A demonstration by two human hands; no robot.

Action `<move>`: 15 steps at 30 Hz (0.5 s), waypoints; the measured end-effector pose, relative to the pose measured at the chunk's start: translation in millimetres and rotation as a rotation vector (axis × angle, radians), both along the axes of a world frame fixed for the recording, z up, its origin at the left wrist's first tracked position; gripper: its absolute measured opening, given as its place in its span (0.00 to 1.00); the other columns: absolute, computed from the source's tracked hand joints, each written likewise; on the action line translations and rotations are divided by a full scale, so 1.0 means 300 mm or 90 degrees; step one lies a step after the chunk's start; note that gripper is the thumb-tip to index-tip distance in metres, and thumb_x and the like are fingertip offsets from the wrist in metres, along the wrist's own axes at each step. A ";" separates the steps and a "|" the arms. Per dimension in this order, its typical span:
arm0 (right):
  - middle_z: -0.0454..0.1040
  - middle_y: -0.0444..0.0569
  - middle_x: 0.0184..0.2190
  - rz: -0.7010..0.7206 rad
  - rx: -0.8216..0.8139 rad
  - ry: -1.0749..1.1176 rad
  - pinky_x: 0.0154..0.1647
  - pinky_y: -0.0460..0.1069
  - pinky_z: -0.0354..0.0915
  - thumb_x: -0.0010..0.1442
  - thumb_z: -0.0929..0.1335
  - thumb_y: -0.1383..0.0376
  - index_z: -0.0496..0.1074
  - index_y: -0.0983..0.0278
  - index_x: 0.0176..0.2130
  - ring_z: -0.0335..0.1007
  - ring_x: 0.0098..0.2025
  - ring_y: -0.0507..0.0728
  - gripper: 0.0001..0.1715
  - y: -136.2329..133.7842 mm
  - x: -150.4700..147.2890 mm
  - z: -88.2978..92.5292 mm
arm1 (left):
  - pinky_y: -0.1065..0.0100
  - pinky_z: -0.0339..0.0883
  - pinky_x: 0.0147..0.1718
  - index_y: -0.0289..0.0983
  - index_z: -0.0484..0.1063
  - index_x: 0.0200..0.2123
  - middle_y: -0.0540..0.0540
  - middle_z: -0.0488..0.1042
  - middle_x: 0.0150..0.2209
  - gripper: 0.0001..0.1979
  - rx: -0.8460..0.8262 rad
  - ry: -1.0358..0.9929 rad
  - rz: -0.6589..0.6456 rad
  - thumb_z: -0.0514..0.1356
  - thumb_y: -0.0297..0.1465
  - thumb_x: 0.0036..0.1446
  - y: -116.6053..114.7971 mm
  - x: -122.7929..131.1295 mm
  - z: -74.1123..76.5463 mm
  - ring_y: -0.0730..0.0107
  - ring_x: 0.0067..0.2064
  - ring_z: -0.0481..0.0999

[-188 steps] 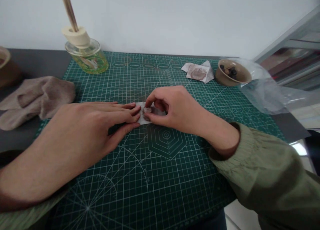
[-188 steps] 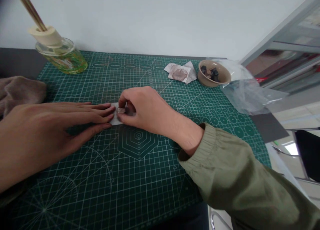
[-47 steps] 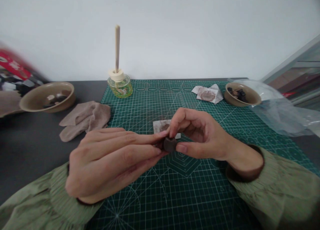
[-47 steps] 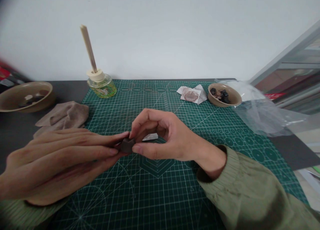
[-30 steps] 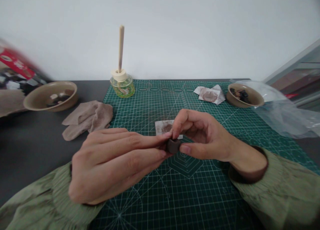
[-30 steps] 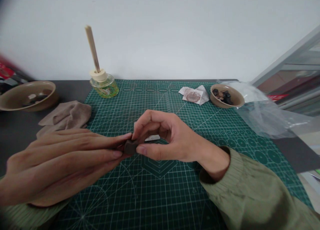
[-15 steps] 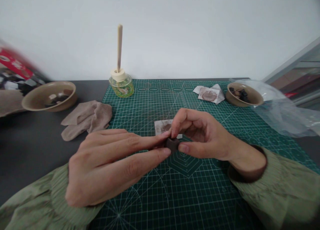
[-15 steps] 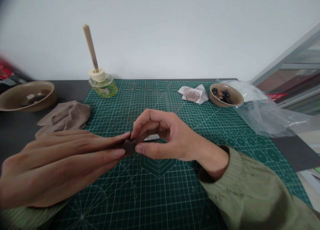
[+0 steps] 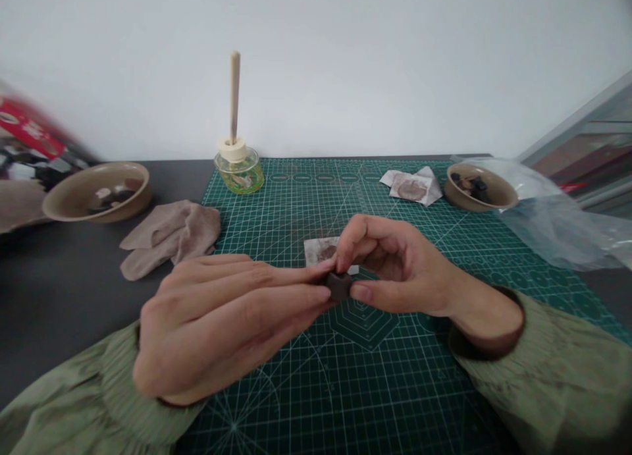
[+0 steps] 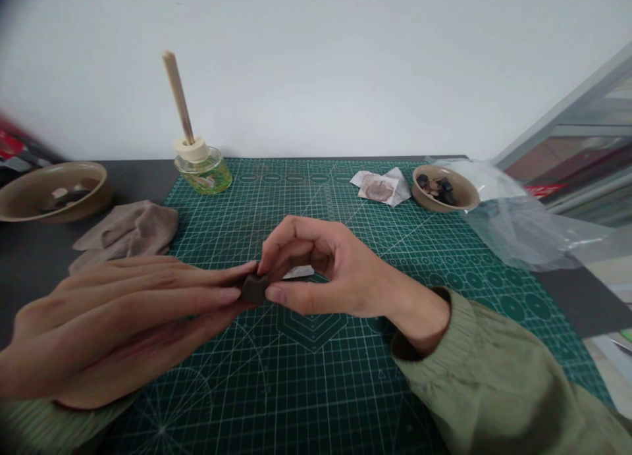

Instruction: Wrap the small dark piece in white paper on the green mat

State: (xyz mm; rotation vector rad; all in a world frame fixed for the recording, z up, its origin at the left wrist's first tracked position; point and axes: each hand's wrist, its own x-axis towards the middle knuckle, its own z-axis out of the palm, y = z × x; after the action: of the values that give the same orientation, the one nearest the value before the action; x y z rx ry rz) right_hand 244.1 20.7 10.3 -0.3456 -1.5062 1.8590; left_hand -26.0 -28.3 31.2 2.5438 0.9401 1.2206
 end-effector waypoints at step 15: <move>0.90 0.46 0.47 -0.012 0.066 0.003 0.58 0.47 0.82 0.64 0.81 0.80 0.81 0.62 0.54 0.89 0.50 0.53 0.23 0.007 0.002 -0.007 | 0.65 0.82 0.25 0.48 0.88 0.49 0.53 0.93 0.40 0.12 -0.090 -0.158 0.008 0.78 0.27 0.67 0.018 0.045 -0.023 0.67 0.29 0.87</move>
State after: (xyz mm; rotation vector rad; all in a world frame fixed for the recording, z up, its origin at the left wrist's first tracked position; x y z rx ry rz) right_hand 244.6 22.9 8.3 -0.3055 -1.5835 1.7581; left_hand -12.5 -23.0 24.3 2.2191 0.9492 1.3819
